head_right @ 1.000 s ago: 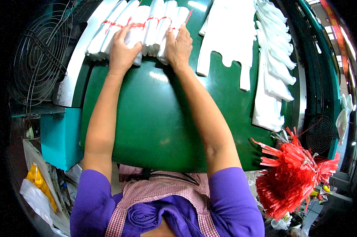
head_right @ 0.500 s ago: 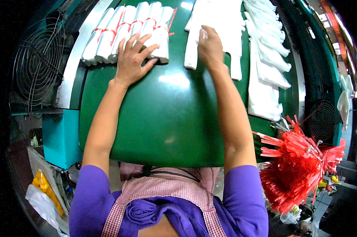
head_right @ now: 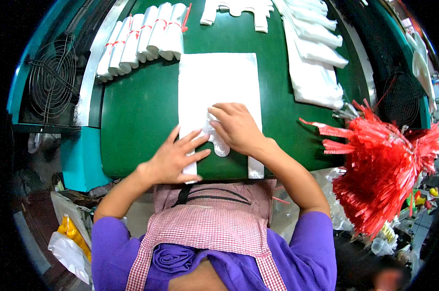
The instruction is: The person repeatedly folds white fabric pieces on a green table and secures each bundle with a red plastic tie. The folded bundles are stacked in a row on the table as the process continues.
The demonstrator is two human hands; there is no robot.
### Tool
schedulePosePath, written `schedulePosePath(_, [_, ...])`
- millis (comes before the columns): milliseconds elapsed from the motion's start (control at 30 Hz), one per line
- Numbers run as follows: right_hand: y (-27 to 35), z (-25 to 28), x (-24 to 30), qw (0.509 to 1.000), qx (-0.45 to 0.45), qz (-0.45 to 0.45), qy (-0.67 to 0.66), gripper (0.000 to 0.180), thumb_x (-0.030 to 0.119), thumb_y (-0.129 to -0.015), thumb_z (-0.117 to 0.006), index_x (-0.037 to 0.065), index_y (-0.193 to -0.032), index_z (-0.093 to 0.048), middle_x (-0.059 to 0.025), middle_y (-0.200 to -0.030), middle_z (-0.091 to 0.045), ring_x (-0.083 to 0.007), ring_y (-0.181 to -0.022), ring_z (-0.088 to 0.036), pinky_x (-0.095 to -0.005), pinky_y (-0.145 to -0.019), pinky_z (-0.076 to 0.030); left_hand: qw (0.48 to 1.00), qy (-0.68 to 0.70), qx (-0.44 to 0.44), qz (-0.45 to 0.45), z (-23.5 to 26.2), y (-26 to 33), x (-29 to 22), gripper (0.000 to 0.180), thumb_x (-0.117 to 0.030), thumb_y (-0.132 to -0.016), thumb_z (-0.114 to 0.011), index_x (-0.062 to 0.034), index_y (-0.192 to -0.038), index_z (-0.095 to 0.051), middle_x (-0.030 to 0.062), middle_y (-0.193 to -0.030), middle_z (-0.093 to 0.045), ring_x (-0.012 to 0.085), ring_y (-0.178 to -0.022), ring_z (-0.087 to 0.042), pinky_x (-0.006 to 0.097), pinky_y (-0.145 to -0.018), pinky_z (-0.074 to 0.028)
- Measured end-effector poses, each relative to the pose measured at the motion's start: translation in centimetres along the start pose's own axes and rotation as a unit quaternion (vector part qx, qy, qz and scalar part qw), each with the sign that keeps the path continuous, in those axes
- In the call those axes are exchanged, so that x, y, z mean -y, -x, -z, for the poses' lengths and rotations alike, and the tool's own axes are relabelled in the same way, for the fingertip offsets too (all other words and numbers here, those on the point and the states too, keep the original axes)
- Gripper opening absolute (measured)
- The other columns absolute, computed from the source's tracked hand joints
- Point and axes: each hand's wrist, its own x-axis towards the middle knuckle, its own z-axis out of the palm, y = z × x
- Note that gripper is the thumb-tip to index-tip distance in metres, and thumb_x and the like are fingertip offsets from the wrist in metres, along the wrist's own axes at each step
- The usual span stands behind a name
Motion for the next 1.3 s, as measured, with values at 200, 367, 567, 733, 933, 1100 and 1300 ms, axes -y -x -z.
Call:
schedulePosePath(200, [-5.6,-3.3,-6.0,0.975,-0.022,-0.064,0.212,0.069,0.047,-0.092,-0.048,0.0,-0.141,-0.033,-0.0213,-0.149,-0.028,-0.0335,-0.14,-0.023,-0.043,-0.114,-0.019,0.998,-0.042,0.033,0.022,-0.1,3.3,-2.2,0.083,-0.018,-0.06,-0.076,-0.012,-0.136,-0.044,0.0105,-0.147,-0.036,0.029,-0.136,-0.033,0.048,-0.109,-0.029])
schedulePosePath(367, [0.7,0.2,-4.0,0.998,-0.017,0.004,0.067,0.067,0.035,-0.085,-0.064,0.001,-0.137,-0.039,-0.0245,-0.145,-0.032,-0.038,-0.136,-0.028,-0.0451,-0.108,-0.029,1.0,0.0,-0.019,0.009,-0.5,3.5,-1.7,0.067,-0.007,-0.062,-0.068,-0.0105,-0.127,-0.053,0.0105,-0.138,-0.047,0.0291,-0.131,-0.042,0.045,-0.105,-0.036])
schedulePosePath(567, [13.6,3.6,0.9,0.97,0.213,-0.036,0.115,0.084,0.032,-0.068,-0.077,0.018,-0.141,-0.038,-0.0149,-0.151,-0.026,-0.0352,-0.141,-0.022,-0.0554,-0.111,-0.017,0.998,0.009,-0.054,-0.003,-0.4,3.9,-0.8,0.042,-0.001,-0.069,-0.062,-0.0115,-0.11,-0.059,0.0079,-0.13,-0.054,0.0278,-0.126,-0.047,0.049,-0.109,-0.029])
schedulePosePath(733, [14.4,2.9,-0.8,0.996,0.077,0.008,0.045,0.057,0.008,-0.074,-0.064,0.023,-0.128,-0.055,-0.0115,-0.139,-0.045,-0.0344,-0.137,-0.033,-0.0535,-0.111,-0.019,0.989,0.121,-0.082,0.02,0.5,0.5,0.5,0.015,-0.005,-0.077,-0.064,-0.0064,-0.091,-0.06,0.0098,-0.103,-0.065,0.0305,-0.105,-0.06,0.045,-0.095,-0.041])
schedulePosePath(933, [8.7,2.8,-0.6,0.981,-0.049,0.039,-0.183,0.023,0.0,-0.08,-0.06,0.003,-0.102,-0.057,-0.0154,-0.1,-0.055,-0.0335,-0.098,-0.055,-0.0415,-0.085,-0.045,0.987,0.087,-0.074,0.117,0.1,-8.4,0.1,0.015,-0.012,-0.087,-0.059,-0.0012,-0.097,-0.062,0.0141,-0.071,-0.064,0.0321,-0.062,-0.064,0.04,-0.056,-0.05])
schedulePosePath(1100, [3.8,-0.3,-0.3,0.984,0.008,-0.156,-0.083,0.022,0.024,-0.091,-0.053,0.007,-0.101,-0.061,-0.0195,-0.074,-0.063,-0.0378,-0.07,-0.062,-0.0457,-0.063,-0.048,0.98,-0.035,-0.143,0.134,-0.8,-7.3,0.1,0.018,-0.008,-0.082,-0.061,-0.0044,-0.1,-0.063,0.0105,-0.088,-0.065,0.0265,-0.077,-0.064,0.036,-0.06,-0.052])
schedulePosePath(1300, [5.2,-2.2,1.3,0.994,0.039,-0.021,0.097,0.043,0.015,-0.079,-0.058,0.001,-0.119,-0.054,-0.0165,-0.129,-0.051,-0.0325,-0.12,-0.049,-0.0432,-0.09,-0.045,0.988,-0.065,-0.131,-0.041,-2.4,-1.6,-3.2,0.033,-0.006,-0.08,-0.058,-0.0046,-0.112,-0.063,0.0153,-0.124,-0.057,0.0304,-0.11,-0.058,0.038,-0.09,-0.049])
